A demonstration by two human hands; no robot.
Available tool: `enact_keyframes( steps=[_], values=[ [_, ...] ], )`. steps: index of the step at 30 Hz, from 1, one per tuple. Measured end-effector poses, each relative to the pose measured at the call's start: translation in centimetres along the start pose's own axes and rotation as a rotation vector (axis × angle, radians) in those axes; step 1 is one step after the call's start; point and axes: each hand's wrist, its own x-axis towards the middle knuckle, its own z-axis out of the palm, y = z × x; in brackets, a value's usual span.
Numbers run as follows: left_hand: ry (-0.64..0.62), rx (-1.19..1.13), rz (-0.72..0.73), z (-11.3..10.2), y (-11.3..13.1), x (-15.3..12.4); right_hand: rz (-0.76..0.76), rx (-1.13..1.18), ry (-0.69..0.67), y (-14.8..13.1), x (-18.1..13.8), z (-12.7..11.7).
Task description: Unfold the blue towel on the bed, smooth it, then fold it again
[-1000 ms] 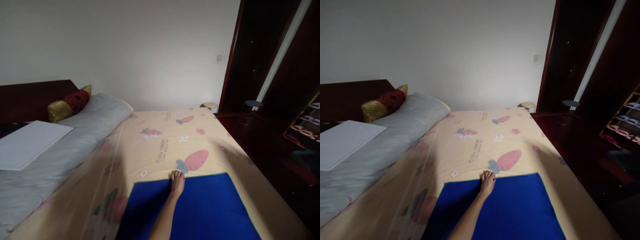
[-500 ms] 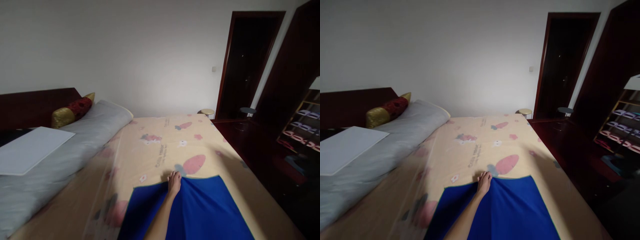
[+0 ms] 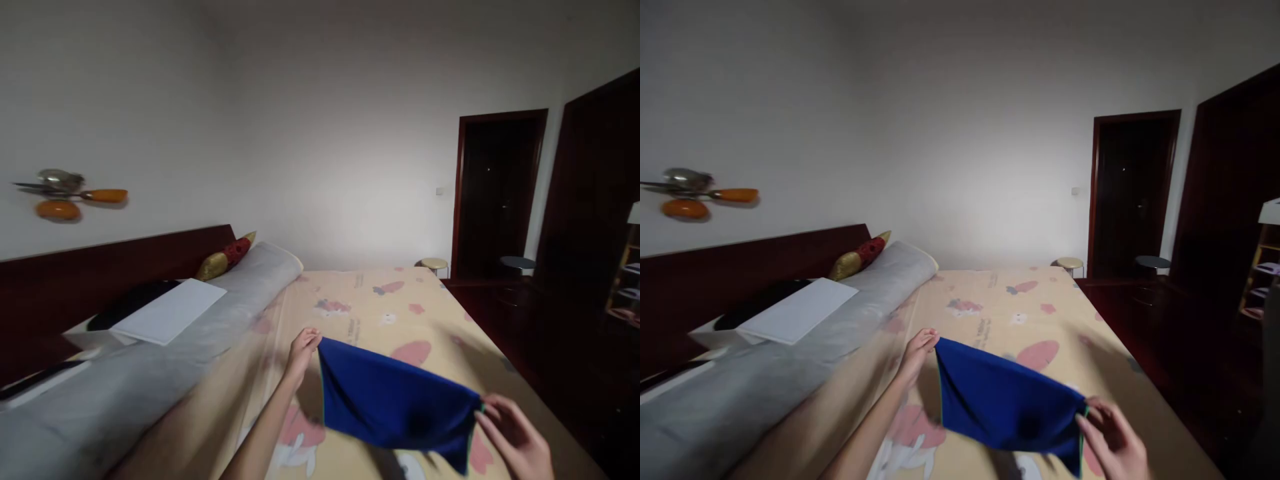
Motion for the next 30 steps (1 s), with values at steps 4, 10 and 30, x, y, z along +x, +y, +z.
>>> enact_keyframes(
  steps=[4,10,30],
  values=[
    [-0.056,-0.106,-0.035,-4.4,4.3,-4.5,0.176,0.117,-0.062,-3.7,5.0,-2.1],
    [-0.151,-0.119,-0.101,-8.3,8.4,-10.4,0.246,0.141,-0.277,-7.1,7.7,-4.3],
    [-0.122,0.272,0.113,-10.5,11.3,-13.2,-0.127,-0.531,-0.436,-10.1,7.3,-8.9]
  ],
)
